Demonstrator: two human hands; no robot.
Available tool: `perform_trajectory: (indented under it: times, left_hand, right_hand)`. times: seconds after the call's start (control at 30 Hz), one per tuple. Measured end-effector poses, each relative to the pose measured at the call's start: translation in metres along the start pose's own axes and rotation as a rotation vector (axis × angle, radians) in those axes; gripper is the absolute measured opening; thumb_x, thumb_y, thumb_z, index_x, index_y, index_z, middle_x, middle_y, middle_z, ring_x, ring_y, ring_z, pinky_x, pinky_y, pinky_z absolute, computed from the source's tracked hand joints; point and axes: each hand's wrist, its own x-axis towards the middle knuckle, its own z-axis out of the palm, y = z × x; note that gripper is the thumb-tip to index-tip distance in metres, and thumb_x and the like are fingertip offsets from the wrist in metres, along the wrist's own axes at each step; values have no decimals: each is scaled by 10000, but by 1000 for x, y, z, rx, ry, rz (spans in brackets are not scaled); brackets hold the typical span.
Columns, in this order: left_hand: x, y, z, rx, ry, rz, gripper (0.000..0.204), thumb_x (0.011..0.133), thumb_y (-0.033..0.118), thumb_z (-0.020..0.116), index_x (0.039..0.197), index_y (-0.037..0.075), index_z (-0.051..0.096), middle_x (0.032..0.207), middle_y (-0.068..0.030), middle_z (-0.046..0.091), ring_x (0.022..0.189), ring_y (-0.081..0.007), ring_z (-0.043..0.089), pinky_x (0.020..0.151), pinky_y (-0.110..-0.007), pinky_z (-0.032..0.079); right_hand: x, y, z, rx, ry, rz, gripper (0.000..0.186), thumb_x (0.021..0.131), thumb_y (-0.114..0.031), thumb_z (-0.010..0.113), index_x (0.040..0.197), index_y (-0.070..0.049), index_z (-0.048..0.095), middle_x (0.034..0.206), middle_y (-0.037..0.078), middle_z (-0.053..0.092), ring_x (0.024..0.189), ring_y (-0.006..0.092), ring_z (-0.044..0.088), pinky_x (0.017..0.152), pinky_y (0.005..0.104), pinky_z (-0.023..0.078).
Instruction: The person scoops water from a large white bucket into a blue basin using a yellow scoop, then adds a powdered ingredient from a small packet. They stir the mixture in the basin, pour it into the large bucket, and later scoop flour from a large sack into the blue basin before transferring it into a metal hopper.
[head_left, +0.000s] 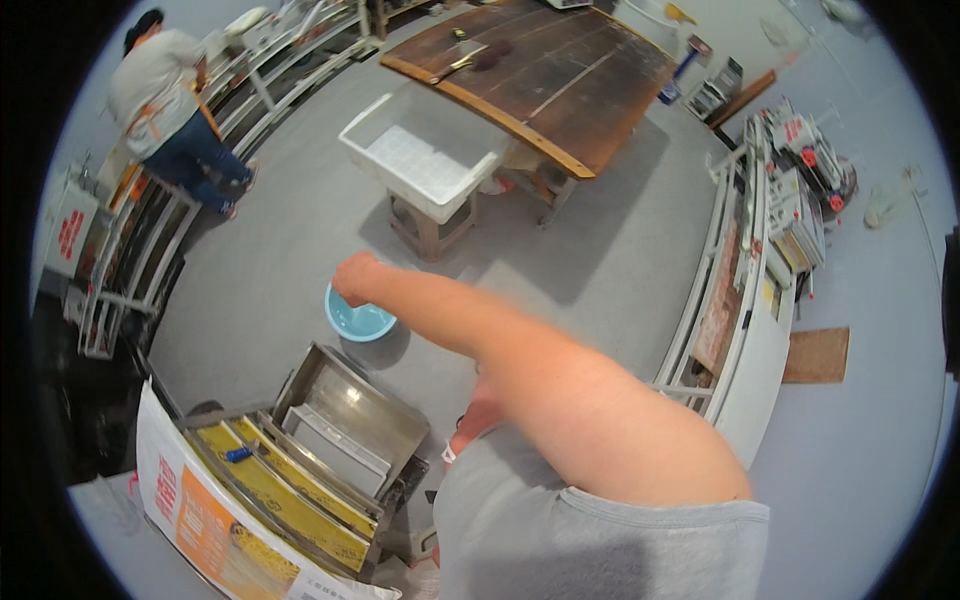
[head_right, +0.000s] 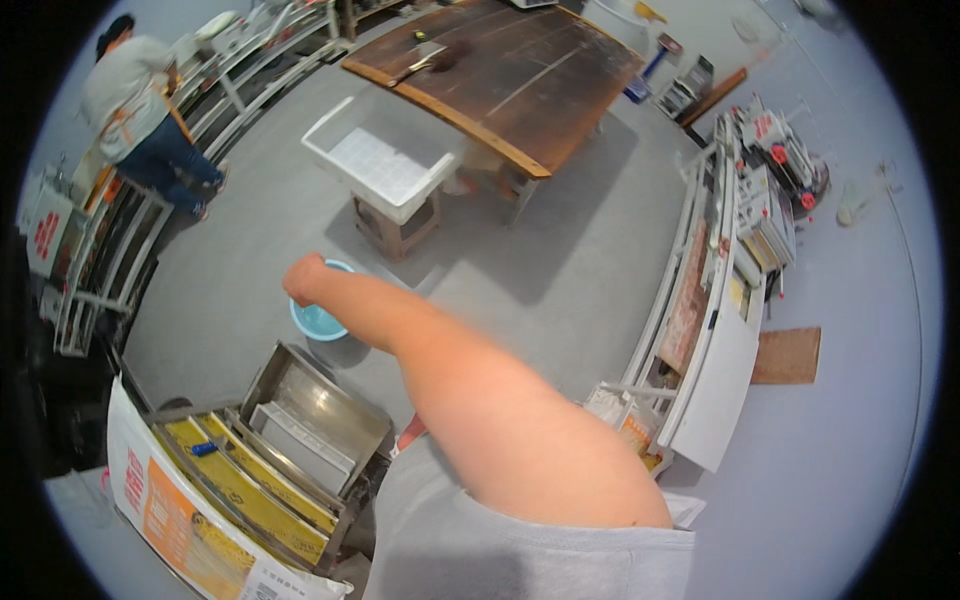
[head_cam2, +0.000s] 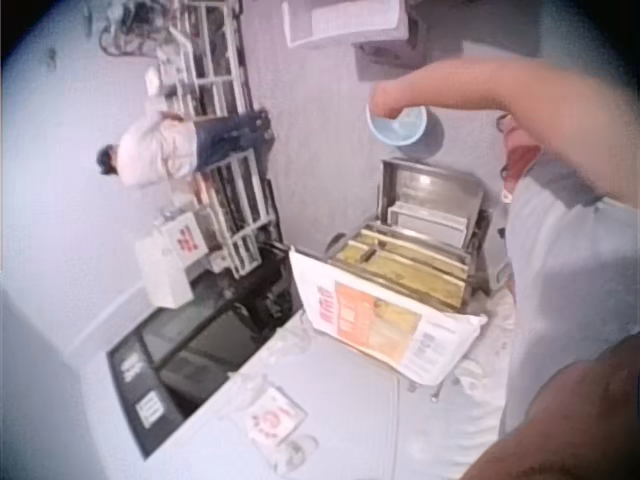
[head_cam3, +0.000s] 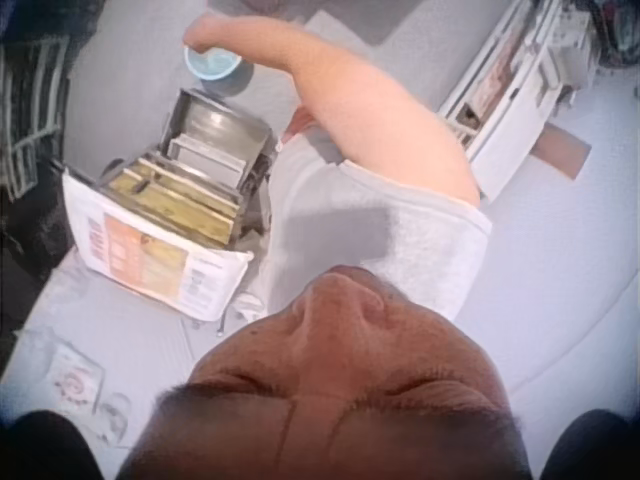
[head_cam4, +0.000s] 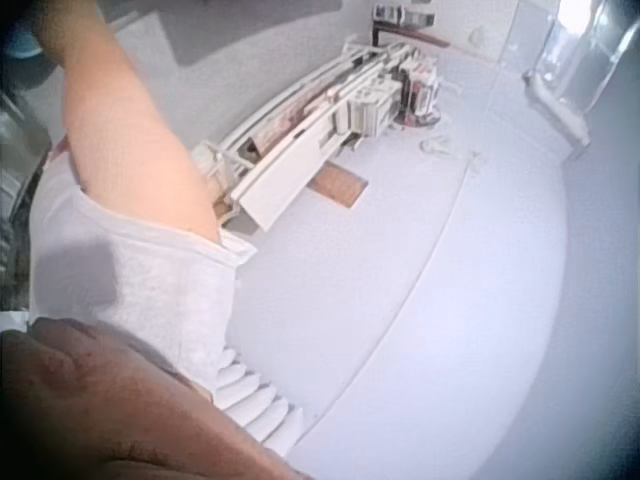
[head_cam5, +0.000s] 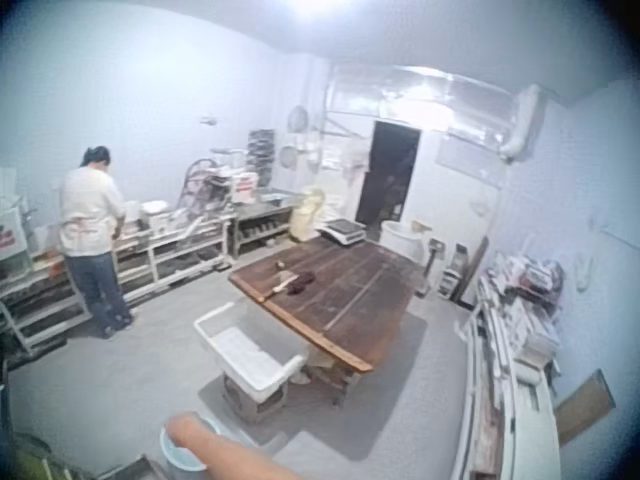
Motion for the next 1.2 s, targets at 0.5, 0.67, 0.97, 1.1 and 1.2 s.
perform_trajectory:
  times: [0.5, 0.67, 0.97, 1.1, 1.2]
  left_hand:
    - [-6, 149, 40, 115, 127, 348, 248, 1000, 344, 762, 1138, 143, 718, 909, 21, 696, 740, -128, 639, 581, -296, 465]
    - [8, 142, 102, 113, 223, 320, 327, 964, 300, 781, 1176, 51, 773, 992, -58, 775, 849, -185, 711, 762, -349, 559]
    - [-52, 44, 122, -110, 502, 328, 437, 935, 294, 819, 1242, -10, 752, 1112, -138, 808, 1010, -228, 763, 926, -353, 588]
    - [-67, 28, 105, -229, 554, 385, 456, 954, 293, 810, 1283, -10, 721, 1107, -125, 796, 989, -221, 756, 897, -354, 590]
    - [-84, 71, 76, -204, 545, 523, 460, 944, 271, 815, 1299, 3, 699, 1214, -150, 754, 1096, -269, 732, 950, -387, 576]
  right_hand:
    - [-178, 217, 154, 352, -113, 309, 497, 915, -372, 774, 1272, -36, 691, 1288, 227, 716, 1234, 394, 676, 1004, 519, 577]
    - [-402, 272, 389, 280, -654, 348, 429, 944, -402, 733, 1153, -29, 764, 1185, 233, 733, 1042, 368, 695, 909, 510, 562]
    - [-488, 215, 407, 216, -1131, -76, 518, 905, -439, 750, 1329, -140, 739, 1414, 126, 689, 1301, 341, 643, 1046, 492, 546]
    - [-354, 173, 351, -179, -975, -176, 500, 923, -424, 708, 1352, -171, 751, 1434, 122, 705, 1330, 359, 662, 1055, 509, 559]
    - [-238, 177, 285, 58, -367, 130, 449, 927, -411, 700, 1224, -75, 740, 1231, 203, 761, 1172, 403, 716, 964, 523, 586]
